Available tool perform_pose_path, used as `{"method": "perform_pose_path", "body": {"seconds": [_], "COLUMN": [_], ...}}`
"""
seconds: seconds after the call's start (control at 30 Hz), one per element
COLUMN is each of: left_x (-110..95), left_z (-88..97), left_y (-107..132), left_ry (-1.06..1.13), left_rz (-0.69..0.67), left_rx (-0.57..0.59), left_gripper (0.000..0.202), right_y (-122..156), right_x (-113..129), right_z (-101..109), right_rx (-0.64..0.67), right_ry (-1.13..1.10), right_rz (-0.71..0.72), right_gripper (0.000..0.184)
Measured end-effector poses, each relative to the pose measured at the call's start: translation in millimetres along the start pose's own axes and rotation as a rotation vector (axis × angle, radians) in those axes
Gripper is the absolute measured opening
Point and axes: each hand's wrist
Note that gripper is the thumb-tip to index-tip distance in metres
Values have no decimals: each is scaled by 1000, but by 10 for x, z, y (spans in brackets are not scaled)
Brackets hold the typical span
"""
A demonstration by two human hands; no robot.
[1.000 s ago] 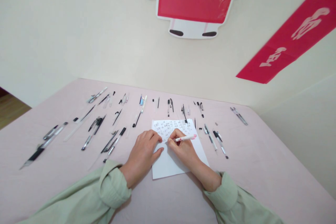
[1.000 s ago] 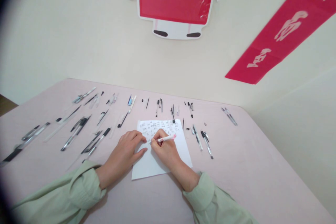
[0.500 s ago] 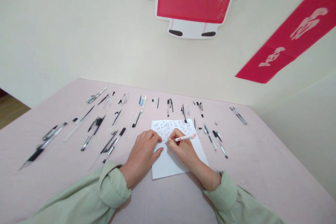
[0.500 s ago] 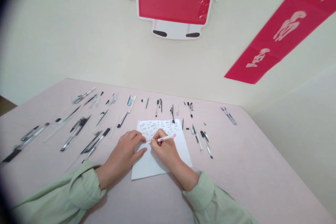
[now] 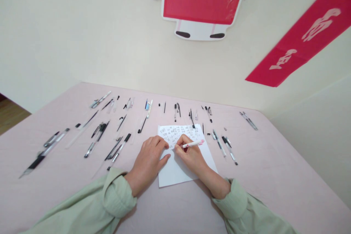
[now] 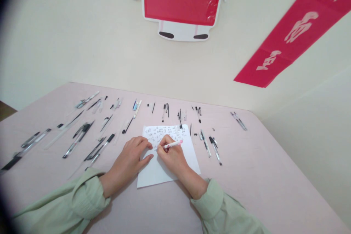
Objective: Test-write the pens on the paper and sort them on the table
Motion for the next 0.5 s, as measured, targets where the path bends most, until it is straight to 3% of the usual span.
{"method": "perform_pose_path", "body": {"seconds": [0.5], "left_x": [5], "left_z": [-4], "left_y": [2], "left_ry": [0], "left_rz": [1], "left_rx": [5], "left_gripper": [12], "right_y": [-15], "right_x": [1], "right_z": [6], "right_rx": [-2], "right_ry": [-5], "right_rz": [18], "right_gripper": [12]}}
Point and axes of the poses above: each hand's wrist, its own y-axis away from the middle knuckle, its own z-axis out of the back of the hand, x = y × z, and after that the axes turned 1 degree about y, right-handed
